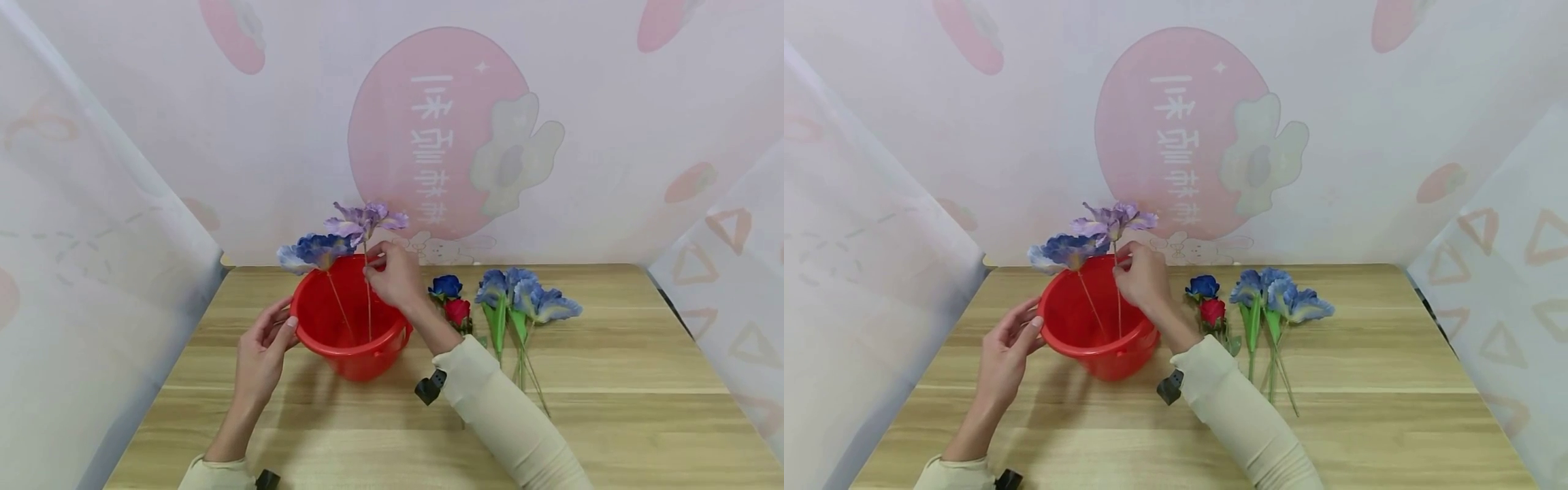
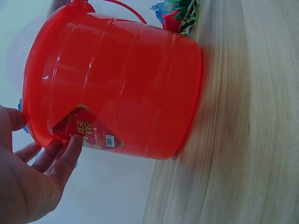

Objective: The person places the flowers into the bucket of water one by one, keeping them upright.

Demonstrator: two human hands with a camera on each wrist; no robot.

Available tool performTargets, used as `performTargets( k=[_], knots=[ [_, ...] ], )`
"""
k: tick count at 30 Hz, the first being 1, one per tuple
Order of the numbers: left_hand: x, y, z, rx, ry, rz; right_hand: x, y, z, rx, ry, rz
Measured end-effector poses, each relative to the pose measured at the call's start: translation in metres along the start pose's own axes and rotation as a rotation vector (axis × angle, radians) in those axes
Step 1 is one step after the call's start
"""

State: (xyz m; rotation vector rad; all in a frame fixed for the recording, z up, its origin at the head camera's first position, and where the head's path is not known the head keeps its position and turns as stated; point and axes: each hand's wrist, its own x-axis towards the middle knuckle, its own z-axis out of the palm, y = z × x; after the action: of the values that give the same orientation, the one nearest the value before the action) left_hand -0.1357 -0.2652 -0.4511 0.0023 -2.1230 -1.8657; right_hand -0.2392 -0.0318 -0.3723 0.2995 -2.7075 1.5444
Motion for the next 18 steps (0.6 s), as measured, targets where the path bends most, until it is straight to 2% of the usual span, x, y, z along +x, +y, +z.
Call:
performTargets(
  k=[7, 15, 18],
  knots=[
    [-0.001, 0.000, 0.000, 0.020, 0.000, 0.010, 0.001, 0.002, -0.002, -0.021, 0.002, 0.000],
    [-0.001, 0.001, 0.000, 0.038, -0.002, 0.009, -0.004, 0.000, -0.009, 0.044, -0.056, 0.047],
    [0.000, 0.001, 0.000, 0.036, -0.001, 0.010, -0.005, 0.000, -0.011, 0.035, -0.062, 0.046]
  ],
)
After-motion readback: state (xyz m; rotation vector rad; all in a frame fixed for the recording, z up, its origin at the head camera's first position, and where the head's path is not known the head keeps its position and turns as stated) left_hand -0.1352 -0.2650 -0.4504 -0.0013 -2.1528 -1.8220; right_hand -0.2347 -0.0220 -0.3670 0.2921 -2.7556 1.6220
